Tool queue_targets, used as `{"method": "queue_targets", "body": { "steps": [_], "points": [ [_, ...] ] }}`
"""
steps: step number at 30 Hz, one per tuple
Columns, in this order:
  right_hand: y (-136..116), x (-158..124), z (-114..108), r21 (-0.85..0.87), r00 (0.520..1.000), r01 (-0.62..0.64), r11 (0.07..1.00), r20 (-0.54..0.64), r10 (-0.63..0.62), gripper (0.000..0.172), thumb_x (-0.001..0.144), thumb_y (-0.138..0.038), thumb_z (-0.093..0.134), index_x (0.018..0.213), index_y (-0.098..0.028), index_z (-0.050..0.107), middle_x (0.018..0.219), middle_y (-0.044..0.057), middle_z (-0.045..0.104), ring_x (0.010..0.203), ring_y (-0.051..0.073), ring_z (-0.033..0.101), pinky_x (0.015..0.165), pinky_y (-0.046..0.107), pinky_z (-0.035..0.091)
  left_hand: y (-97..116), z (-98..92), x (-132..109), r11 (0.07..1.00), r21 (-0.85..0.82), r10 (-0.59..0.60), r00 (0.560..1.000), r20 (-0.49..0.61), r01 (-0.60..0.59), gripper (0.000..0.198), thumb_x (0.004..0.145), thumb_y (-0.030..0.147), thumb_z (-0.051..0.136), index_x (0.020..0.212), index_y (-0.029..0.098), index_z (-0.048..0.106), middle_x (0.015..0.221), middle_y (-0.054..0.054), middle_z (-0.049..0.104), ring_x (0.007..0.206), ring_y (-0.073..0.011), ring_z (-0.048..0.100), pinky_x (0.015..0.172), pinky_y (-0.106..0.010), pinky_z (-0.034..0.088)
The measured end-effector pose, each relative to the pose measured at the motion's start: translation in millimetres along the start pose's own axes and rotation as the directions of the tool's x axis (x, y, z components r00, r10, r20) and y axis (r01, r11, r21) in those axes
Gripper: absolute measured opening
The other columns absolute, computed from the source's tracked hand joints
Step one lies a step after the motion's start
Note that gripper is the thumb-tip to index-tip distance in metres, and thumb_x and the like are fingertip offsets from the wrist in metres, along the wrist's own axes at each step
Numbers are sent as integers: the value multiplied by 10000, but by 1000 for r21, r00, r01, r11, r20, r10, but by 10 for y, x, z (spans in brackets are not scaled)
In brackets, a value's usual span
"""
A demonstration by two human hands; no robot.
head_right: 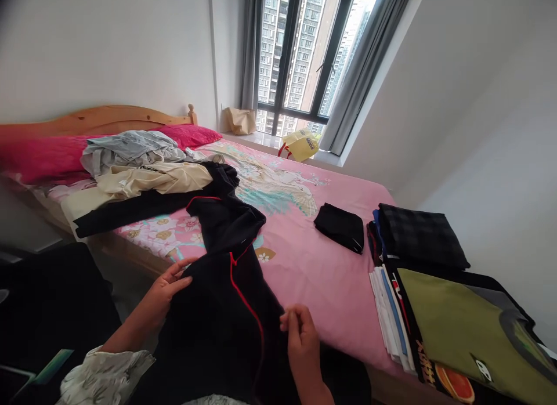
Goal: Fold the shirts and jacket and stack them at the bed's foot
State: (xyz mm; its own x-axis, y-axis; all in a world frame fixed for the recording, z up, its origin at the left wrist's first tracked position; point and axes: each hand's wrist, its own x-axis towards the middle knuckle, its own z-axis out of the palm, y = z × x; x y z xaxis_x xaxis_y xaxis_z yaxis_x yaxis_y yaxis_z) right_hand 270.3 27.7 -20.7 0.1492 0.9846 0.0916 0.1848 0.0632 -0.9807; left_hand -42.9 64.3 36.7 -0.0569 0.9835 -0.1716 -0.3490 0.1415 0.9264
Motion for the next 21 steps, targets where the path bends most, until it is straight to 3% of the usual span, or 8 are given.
{"method": "queue_targets", "body": {
  "steps": [3,5,9,12,15,17,19,21],
  "points": [
    [-196,-3,19,23,997,-15,1000,73,14,287,872,-468,507,965,-208,587,938,41,645,877,184,605,829,313,484,22,-83,-75,999,6,-33,998,50,33,533,681,246,727,1195,264,586,1054,-11,694,855,-179,665,769,-265,518],
    [-384,23,110,62,987,-36,997,158,25,331,866,-477,519,1038,-207,598,1055,57,642,1018,202,586,903,320,463,33,-42,-145,998,35,-60,990,125,56,500,677,233,730,1165,252,623,1057,-19,695,848,-173,659,757,-253,513],
    [-668,78,473,225,939,-168,960,333,86,428,846,-492,555,1158,-201,598,1162,60,633,1139,207,546,1010,344,402,15,265,-344,993,99,-95,944,315,67,511,673,303,746,1168,229,642,1037,-56,702,843,-198,655,740,-277,508],
    [-690,105,631,420,906,-345,839,383,181,414,833,-484,577,1112,-183,632,1077,61,674,1059,220,597,950,359,453,-70,459,-423,974,213,-150,915,375,73,473,698,384,729,1128,198,663,996,-61,703,846,-186,641,747,-261,493],
    [-626,92,414,544,918,-393,742,182,353,435,763,-500,647,1086,-208,650,1026,44,690,997,226,619,875,344,494,-182,434,-314,913,404,-179,947,268,58,403,738,473,662,994,163,692,832,-44,693,734,-169,622,653,-252,486],
    [-597,9,112,539,909,-392,745,99,406,485,707,-498,703,1104,-224,651,1016,41,690,975,226,620,851,333,498,-223,329,-188,849,528,-77,983,166,-22,386,737,494,640,900,148,689,777,-44,674,717,-186,614,646,-276,492],
    [-608,-149,-171,480,897,-438,760,183,402,517,664,-491,743,1094,-217,662,975,49,691,945,226,621,843,329,486,-194,247,-116,794,588,106,987,116,-155,359,751,467,621,928,159,673,882,-66,685,830,-219,626,764,-326,504],
    [-667,-344,-324,360,848,-511,780,362,388,520,643,-484,765,1071,-202,676,901,49,686,879,212,619,819,314,472,-86,272,-154,734,593,263,943,201,-331,324,815,391,560,1057,192,642,1118,-91,652,1034,-240,593,921,-369,459]
  ]
}}
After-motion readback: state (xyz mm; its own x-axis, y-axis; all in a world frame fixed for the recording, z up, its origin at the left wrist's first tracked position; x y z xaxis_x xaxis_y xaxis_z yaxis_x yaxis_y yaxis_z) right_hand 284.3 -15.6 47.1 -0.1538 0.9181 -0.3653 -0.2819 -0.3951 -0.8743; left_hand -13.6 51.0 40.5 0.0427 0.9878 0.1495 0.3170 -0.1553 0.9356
